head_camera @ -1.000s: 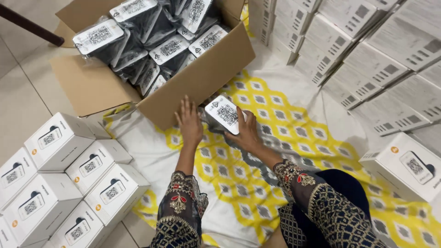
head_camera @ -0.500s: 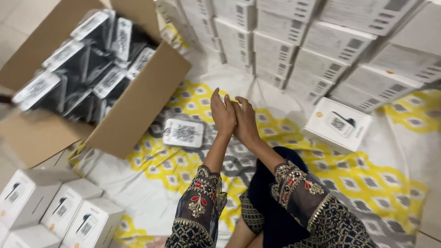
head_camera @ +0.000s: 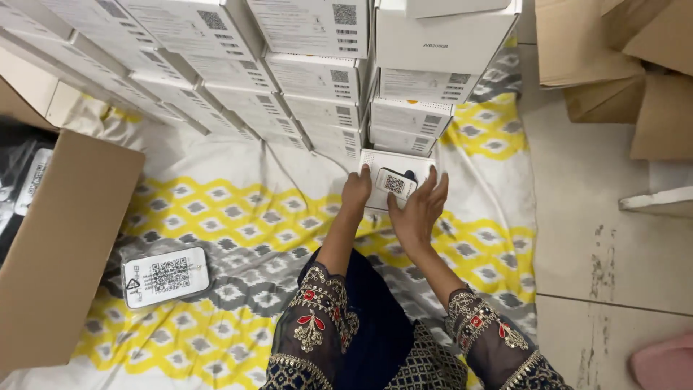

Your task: The person packs security cameras and electronic accessories into retail boxes.

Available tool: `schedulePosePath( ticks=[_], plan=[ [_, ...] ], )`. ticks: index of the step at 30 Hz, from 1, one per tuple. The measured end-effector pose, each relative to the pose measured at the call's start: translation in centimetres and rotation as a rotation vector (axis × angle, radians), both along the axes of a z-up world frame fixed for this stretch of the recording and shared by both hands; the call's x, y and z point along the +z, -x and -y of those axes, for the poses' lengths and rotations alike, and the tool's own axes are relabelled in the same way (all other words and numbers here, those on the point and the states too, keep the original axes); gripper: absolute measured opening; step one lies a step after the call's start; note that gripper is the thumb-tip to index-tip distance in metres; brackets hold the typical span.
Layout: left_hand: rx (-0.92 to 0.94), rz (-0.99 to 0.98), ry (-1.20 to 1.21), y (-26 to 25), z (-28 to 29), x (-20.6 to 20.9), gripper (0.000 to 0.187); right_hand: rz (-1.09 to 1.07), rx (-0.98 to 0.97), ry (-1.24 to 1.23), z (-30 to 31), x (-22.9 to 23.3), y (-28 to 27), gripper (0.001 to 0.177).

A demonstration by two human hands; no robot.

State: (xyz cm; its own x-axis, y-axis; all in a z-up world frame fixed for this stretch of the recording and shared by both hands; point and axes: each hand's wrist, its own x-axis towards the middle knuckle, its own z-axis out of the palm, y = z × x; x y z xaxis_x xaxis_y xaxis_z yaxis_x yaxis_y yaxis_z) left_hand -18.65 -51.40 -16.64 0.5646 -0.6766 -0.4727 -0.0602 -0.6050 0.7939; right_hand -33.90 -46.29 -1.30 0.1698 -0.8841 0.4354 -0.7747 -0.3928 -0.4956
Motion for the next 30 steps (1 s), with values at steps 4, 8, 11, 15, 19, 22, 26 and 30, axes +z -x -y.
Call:
schedulePosePath(
  ticks=[4, 8, 11, 15, 19, 22, 26, 30],
  plan=[
    [-0.124, 0.189, -0.032, -0.3, -1.5, 2.3, 0.058, 0.264, -0.117, -0.404, -0.7, -4.4, -0.7, 0.101],
    [-0.105, 0.406, 0.165, -1.6, -5.4, 9.3, 0.041, 0.233, -0.155, -0.527, -4.6, -3.3, -3.9, 0.1],
    [-0.133, 0.83, 0.047, -3.0, -9.4, 16.0, 0.029, 0.325, -0.036, -0.637, -9.2, -2.2, -7.2, 0.104],
    [0.033, 0.851, 0.149, -8.7, -16.2, 19.3, 0.034, 0.354, 0.163, -0.308, -13.9, 1.6, -13.0, 0.093],
    [0.296, 0.835, 0.075, -14.5, -26.3, 21.3, 0.034, 0.411, 0.385, -0.302, -20.0, 3.9, -18.0, 0.092],
    [0.435, 0.832, -0.004, -17.9, -34.5, 20.0, 0.034, 0.395, 0.585, -0.349, -26.2, 4.9, -20.2, 0.093],
    [0.522, 0.886, -0.024, -20.3, -44.1, 15.4, 0.036, 0.275, 0.785, -0.478, -33.7, 4.7, -20.8, 0.097],
    [0.53, 0.868, 0.19, -21.7, -50.8, 10.7, 0.035, 0.085, 0.853, -0.736, -35.7, 0.5, -20.5, 0.108]
  ],
)
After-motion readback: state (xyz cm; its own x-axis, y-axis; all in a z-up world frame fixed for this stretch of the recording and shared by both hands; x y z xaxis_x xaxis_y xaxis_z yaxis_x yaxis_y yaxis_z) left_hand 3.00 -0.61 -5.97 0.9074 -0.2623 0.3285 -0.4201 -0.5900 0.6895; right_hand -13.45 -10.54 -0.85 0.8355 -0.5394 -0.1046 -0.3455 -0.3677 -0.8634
